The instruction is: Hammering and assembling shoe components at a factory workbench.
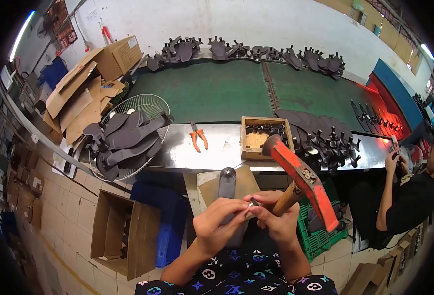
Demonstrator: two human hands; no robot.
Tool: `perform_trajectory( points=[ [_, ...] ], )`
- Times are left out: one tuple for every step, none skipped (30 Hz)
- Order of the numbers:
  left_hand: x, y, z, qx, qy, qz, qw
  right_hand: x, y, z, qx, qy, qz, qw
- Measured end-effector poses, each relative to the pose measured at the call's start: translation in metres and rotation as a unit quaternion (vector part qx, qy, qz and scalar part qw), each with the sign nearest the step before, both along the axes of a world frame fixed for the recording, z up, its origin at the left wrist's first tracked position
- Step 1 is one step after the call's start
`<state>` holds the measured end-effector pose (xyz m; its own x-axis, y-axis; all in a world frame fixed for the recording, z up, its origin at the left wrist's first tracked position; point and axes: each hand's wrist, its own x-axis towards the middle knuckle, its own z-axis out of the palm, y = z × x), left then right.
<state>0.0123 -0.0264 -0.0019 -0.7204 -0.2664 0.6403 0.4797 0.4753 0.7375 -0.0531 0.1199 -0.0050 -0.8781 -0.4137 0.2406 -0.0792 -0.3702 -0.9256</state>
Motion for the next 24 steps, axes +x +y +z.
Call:
perform_trajectory(
  points=[
    [-0.003,-0.004,-0.008,0.003,0.001,0.003,1.0,-0.002,-0.004,-0.003,0.003,0.001,0.003,1.0],
    [-0.009,-0.008,-0.02,0.035,-0.021,-0.012,0.999,-0.006,-0.005,-0.01,-0.01,0.002,-0.011,1.0],
    [-0.014,-0.011,-0.028,0.066,-0.043,-0.027,0.997,-0.011,-0.006,-0.015,-0.024,0.004,-0.025,0.999],
    [-0.022,-0.016,-0.034,0.085,-0.067,-0.026,0.994,-0.018,-0.003,-0.02,0.01,-0.008,-0.031,0.999],
    [-0.026,-0.021,-0.036,0.09,-0.134,0.015,0.987,-0.023,0.0,-0.019,0.013,-0.005,-0.031,0.999],
    [-0.037,-0.027,-0.044,0.053,-0.15,0.075,0.984,-0.028,0.003,-0.018,0.047,-0.036,-0.034,0.998],
    [-0.046,-0.035,-0.055,0.013,-0.167,0.138,0.976,-0.03,0.004,-0.016,0.079,-0.068,-0.034,0.994],
    [-0.057,-0.044,-0.07,0.014,-0.165,0.141,0.976,-0.036,0.004,-0.02,0.089,-0.054,-0.018,0.994],
    [-0.069,-0.054,-0.089,-0.034,-0.135,0.133,0.981,-0.038,0.002,-0.021,0.089,-0.052,-0.015,0.995],
    [-0.079,-0.06,-0.097,-0.081,-0.104,0.121,0.984,-0.042,0.002,-0.02,0.106,-0.063,-0.003,0.992],
    [-0.082,-0.065,-0.104,-0.082,-0.101,0.122,0.984,-0.047,0.0,-0.021,0.123,-0.075,0.01,0.989],
    [-0.087,-0.069,-0.106,-0.084,-0.146,0.081,0.983,-0.055,-0.001,-0.027,0.157,-0.054,0.01,0.986],
    [-0.088,-0.072,-0.106,-0.088,-0.19,0.045,0.977,-0.062,-0.005,-0.035,0.154,-0.052,0.011,0.987],
    [-0.087,-0.071,-0.103,-0.091,-0.189,0.046,0.977,-0.068,-0.01,-0.041,0.174,-0.047,0.028,0.983],
    [-0.083,-0.069,-0.1,-0.051,-0.194,0.037,0.979,-0.073,-0.015,-0.045,0.195,-0.042,0.045,0.979],
    [-0.078,-0.066,-0.098,-0.01,-0.2,0.027,0.979,-0.076,-0.021,-0.045,0.208,-0.027,0.062,0.976],
    [-0.074,-0.062,-0.097,-0.01,-0.201,0.028,0.979,-0.078,-0.025,-0.048,0.207,-0.028,0.063,0.976],
    [-0.071,-0.056,-0.098,0.005,-0.18,0.034,0.983,-0.081,-0.029,-0.054,0.223,-0.013,0.075,0.972],
    [-0.066,-0.054,-0.099,0.02,-0.16,0.044,0.986,-0.083,-0.035,-0.059,0.237,0.003,0.092,0.967],
    [-0.066,-0.056,-0.109,-0.03,-0.117,0.077,0.99,-0.086,-0.039,-0.065,0.264,0.035,0.094,0.959],
    [-0.066,-0.058,-0.114,-0.029,-0.118,0.083,0.989,-0.087,-0.041,-0.067,0.264,0.035,0.1,0.959],
    [-0.066,-0.059,-0.113,-0.013,-0.122,0.066,0.99,-0.088,-0.043,-0.067,0.265,0.144,0.081,0.95],
    [-0.066,-0.06,-0.112,0.003,-0.125,0.048,0.991,-0.088,-0.046,-0.066,0.262,0.251,0.06,0.93],
    [-0.064,-0.061,-0.11,0.015,-0.142,0.046,0.989,-0.086,-0.044,-0.061,0.285,0.227,0.08,0.928]
  ],
)
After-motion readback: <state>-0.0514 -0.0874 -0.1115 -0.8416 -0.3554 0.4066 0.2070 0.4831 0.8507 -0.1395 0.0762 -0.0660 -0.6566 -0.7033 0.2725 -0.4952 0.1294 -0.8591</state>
